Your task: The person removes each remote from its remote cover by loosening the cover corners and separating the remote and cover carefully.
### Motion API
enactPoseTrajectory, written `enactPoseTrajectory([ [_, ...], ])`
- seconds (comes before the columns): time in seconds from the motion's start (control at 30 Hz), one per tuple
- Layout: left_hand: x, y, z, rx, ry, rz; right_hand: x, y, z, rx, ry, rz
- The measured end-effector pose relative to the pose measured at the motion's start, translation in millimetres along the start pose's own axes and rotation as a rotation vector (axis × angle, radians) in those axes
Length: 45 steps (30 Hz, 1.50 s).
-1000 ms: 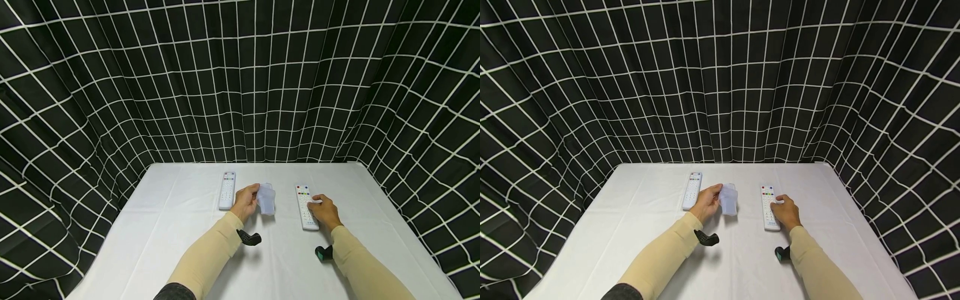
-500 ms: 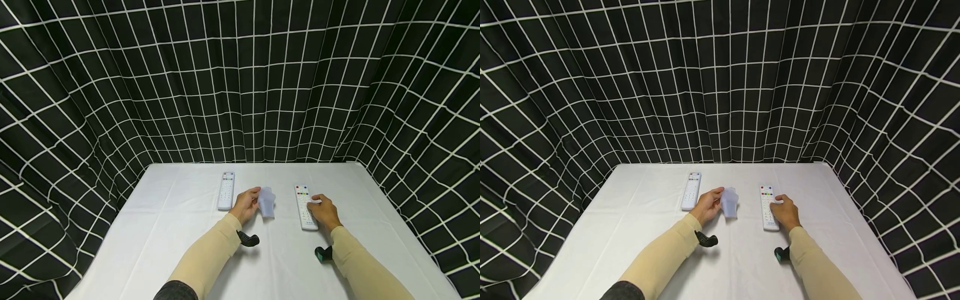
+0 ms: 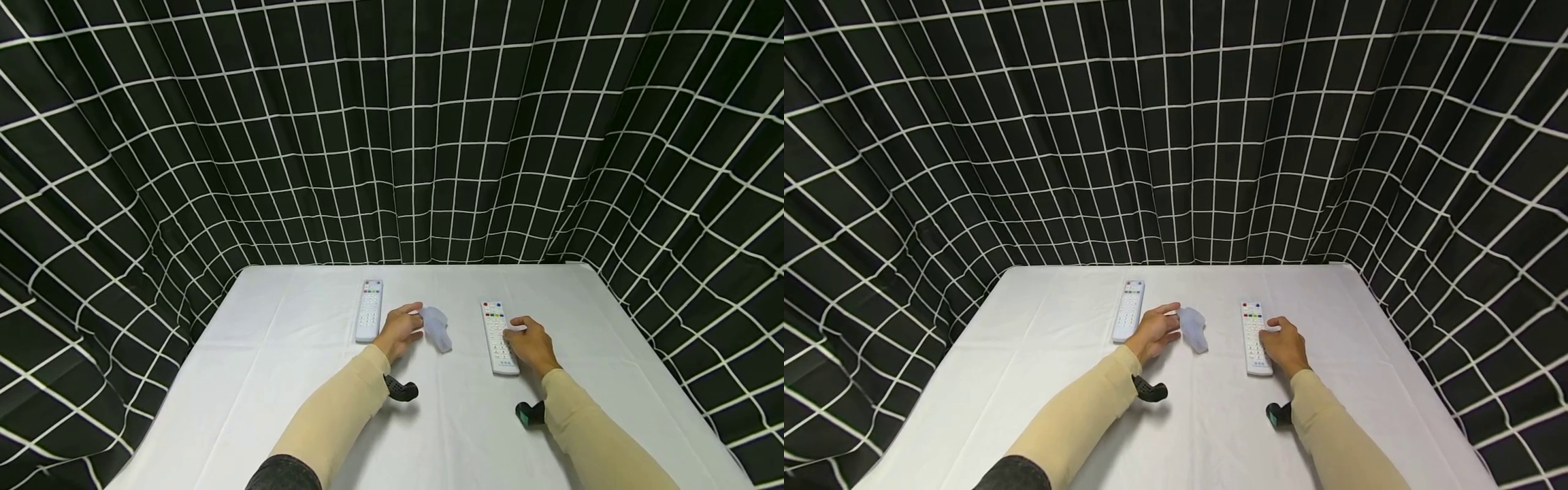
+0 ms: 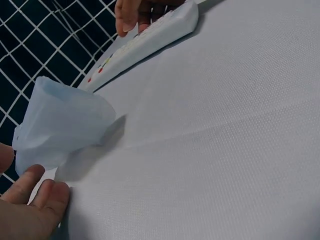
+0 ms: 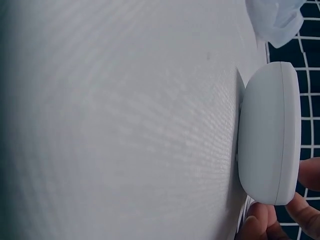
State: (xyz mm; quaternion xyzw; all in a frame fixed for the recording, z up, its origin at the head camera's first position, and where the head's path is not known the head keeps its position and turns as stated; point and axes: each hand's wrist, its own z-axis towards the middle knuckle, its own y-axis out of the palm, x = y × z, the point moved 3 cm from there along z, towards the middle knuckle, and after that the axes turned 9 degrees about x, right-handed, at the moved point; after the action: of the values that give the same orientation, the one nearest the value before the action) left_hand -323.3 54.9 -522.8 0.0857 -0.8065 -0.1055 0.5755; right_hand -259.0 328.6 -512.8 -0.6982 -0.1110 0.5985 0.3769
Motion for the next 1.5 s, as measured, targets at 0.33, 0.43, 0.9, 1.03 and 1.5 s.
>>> enactPoseTrajectory([
  [0.33,1.2,-3.9,-5.0,0.051,0.015,0.084,-0.1,1.5,-1.5,0.0,-0.001,0.004],
  [0.43,4.2,-2.9,-8.4,0.077,0.057,0.178,-0.4,2.0,-2.5,0.007,-0.003,0.002],
  [0.9,18.3,-4.2,-18.1,0.225,0.164,0.573,-9.5,-2.5,-5.3,0.018,0.018,0.016],
  [1.03,16.5,-7.2,-14.3,0.162,0.192,0.499,-16.5,-5.7,-5.6,0.018,0.005,0.016],
  [1.5,43.4,-21.3,-15.3,0.111,0.273,0.337,-52.5,-15.4,-9.1,0.08,-0.149,0.108],
])
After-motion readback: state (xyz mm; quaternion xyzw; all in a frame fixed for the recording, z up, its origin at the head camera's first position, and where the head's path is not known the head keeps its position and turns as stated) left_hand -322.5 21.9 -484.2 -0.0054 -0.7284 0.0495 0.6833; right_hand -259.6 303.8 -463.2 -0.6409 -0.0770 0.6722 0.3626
